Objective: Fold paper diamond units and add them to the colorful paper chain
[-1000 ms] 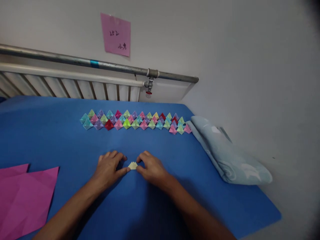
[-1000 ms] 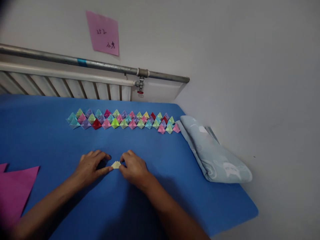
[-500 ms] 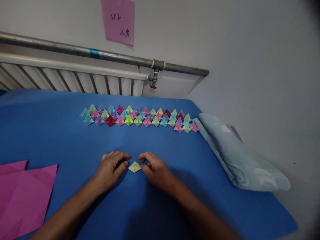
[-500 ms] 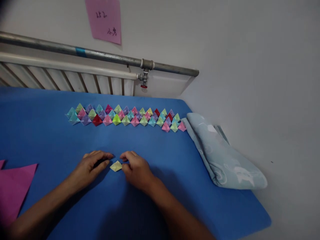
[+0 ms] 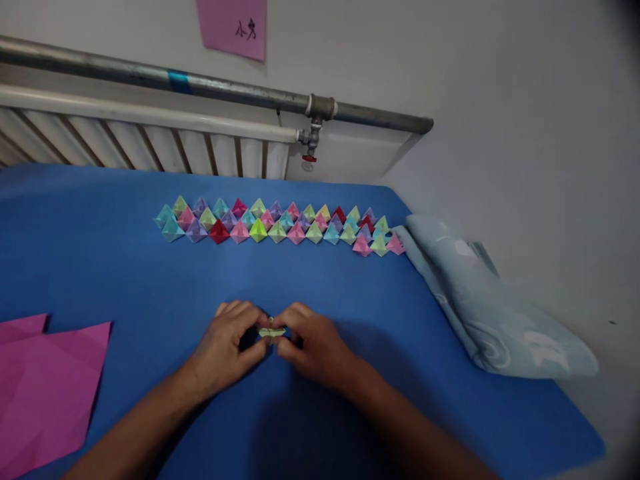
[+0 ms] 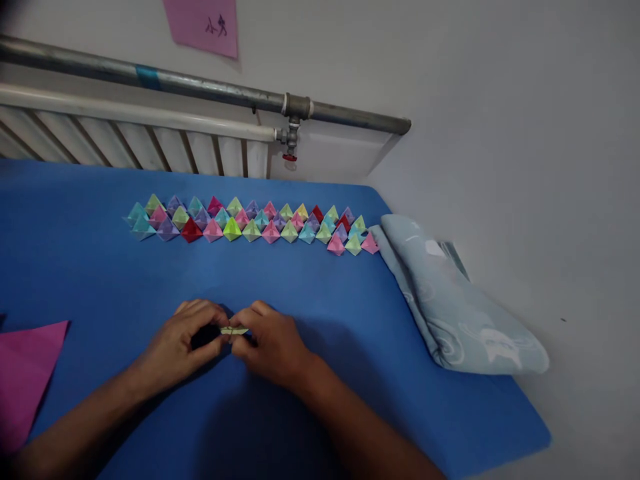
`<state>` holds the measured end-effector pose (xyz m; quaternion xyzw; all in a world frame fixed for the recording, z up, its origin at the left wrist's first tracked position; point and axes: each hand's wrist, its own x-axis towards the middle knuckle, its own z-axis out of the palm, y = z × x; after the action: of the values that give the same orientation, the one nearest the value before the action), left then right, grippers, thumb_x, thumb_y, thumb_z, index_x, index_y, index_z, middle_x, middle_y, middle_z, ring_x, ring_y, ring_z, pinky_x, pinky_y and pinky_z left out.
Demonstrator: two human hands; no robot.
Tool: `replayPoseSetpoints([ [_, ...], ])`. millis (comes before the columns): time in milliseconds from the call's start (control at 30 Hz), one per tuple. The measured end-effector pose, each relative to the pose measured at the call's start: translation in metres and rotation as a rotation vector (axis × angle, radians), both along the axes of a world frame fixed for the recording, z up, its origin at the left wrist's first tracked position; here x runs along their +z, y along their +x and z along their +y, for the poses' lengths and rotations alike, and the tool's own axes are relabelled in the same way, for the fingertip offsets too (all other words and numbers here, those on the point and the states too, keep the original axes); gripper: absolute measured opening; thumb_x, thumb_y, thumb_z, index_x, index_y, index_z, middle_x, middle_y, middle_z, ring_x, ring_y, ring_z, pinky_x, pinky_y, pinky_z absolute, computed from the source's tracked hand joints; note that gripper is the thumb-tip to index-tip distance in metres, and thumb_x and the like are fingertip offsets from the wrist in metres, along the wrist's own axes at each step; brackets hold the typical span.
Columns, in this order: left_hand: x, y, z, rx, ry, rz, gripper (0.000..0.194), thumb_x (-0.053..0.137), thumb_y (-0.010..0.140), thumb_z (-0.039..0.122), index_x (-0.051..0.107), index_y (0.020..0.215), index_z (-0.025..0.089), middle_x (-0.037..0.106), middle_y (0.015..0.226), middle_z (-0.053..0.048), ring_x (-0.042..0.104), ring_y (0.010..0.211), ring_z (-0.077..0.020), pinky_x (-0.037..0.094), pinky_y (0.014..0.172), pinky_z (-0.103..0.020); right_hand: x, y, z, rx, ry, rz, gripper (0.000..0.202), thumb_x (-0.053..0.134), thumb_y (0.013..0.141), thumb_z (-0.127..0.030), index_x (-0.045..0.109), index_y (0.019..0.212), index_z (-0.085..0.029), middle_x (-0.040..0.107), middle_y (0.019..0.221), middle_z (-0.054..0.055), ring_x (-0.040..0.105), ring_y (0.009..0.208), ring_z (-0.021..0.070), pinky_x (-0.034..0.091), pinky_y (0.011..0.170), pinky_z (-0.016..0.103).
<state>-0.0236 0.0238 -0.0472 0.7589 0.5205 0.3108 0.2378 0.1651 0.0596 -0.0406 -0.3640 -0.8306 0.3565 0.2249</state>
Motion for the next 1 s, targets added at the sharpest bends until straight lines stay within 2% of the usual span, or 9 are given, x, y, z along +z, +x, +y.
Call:
replayPoseSetpoints([
  [200, -0.001, 0.000, 0.000, 0.007, 0.042, 0.020, 0.014, 0.053, 0.088, 0.027, 0.060, 0.078, 0.021, 0.066, 0.077, 0.001, 0.059, 0.075, -0.0163, 0.037, 0.073, -0.033, -0.003, -0.002, 0.000, 0.009, 0.000, -0.027, 0.012, 0.058, 0.085, -0.011, 0.065, 0.089, -0.020, 0.060, 0.085, 0.000, 0.057, 0.082, 0.0121, 0.041, 0.074, 0.024],
  [467, 0.004, -0.006, 0.001, 0.091, 0.039, 0.066, 0.012, 0.049, 0.085, 0.024, 0.056, 0.075, 0.021, 0.063, 0.074, 0.001, 0.058, 0.074, -0.0171, 0.039, 0.075, -0.035, 0.000, 0.000, 0.001, -0.027, 0.009, -0.029, 0.013, 0.052, 0.085, -0.008, 0.058, 0.079, -0.019, 0.054, 0.074, -0.002, 0.050, 0.069, 0.0107, 0.037, 0.065, 0.022],
  [700, 0.007, -0.012, 0.003, 0.140, 0.022, 0.071, 0.011, 0.049, 0.081, 0.025, 0.054, 0.073, 0.021, 0.061, 0.070, 0.001, 0.057, 0.071, -0.0175, 0.042, 0.075, -0.036, 0.003, 0.005, 0.002, -0.078, 0.009, -0.046, 0.016, 0.051, 0.079, -0.003, 0.052, 0.075, -0.019, 0.051, 0.069, -0.003, 0.047, 0.062, 0.0097, 0.034, 0.060, 0.021],
  [800, 0.011, -0.009, 0.000, 0.191, -0.050, 0.010, 0.016, 0.052, 0.082, 0.036, 0.058, 0.080, 0.021, 0.063, 0.076, -0.001, 0.059, 0.072, -0.0182, 0.045, 0.070, -0.034, 0.003, 0.006, -0.001, -0.087, 0.069, -0.027, 0.015, 0.050, 0.081, -0.006, 0.051, 0.076, -0.020, 0.051, 0.069, -0.003, 0.047, 0.062, 0.0101, 0.035, 0.059, 0.022],
  [900, 0.014, -0.002, -0.003, 0.257, -0.186, -0.081, 0.028, 0.057, 0.080, 0.047, 0.060, 0.088, 0.020, 0.065, 0.079, -0.002, 0.060, 0.065, -0.0168, 0.048, 0.061, -0.031, 0.004, 0.004, -0.007, -0.045, 0.199, 0.005, 0.012, 0.047, 0.087, -0.011, 0.050, 0.080, -0.020, 0.055, 0.073, -0.001, 0.051, 0.065, 0.0113, 0.039, 0.061, 0.022],
  [1000, 0.016, 0.004, -0.006, 0.285, -0.309, -0.193, 0.028, 0.058, 0.080, 0.047, 0.059, 0.089, 0.020, 0.067, 0.077, -0.001, 0.063, 0.062, -0.0162, 0.050, 0.059, -0.030, 0.003, 0.003, -0.012, -0.002, 0.319, 0.018, 0.014, 0.043, 0.091, -0.013, 0.050, 0.081, -0.021, 0.058, 0.077, 0.002, 0.055, 0.070, 0.0132, 0.042, 0.065, 0.024],
])
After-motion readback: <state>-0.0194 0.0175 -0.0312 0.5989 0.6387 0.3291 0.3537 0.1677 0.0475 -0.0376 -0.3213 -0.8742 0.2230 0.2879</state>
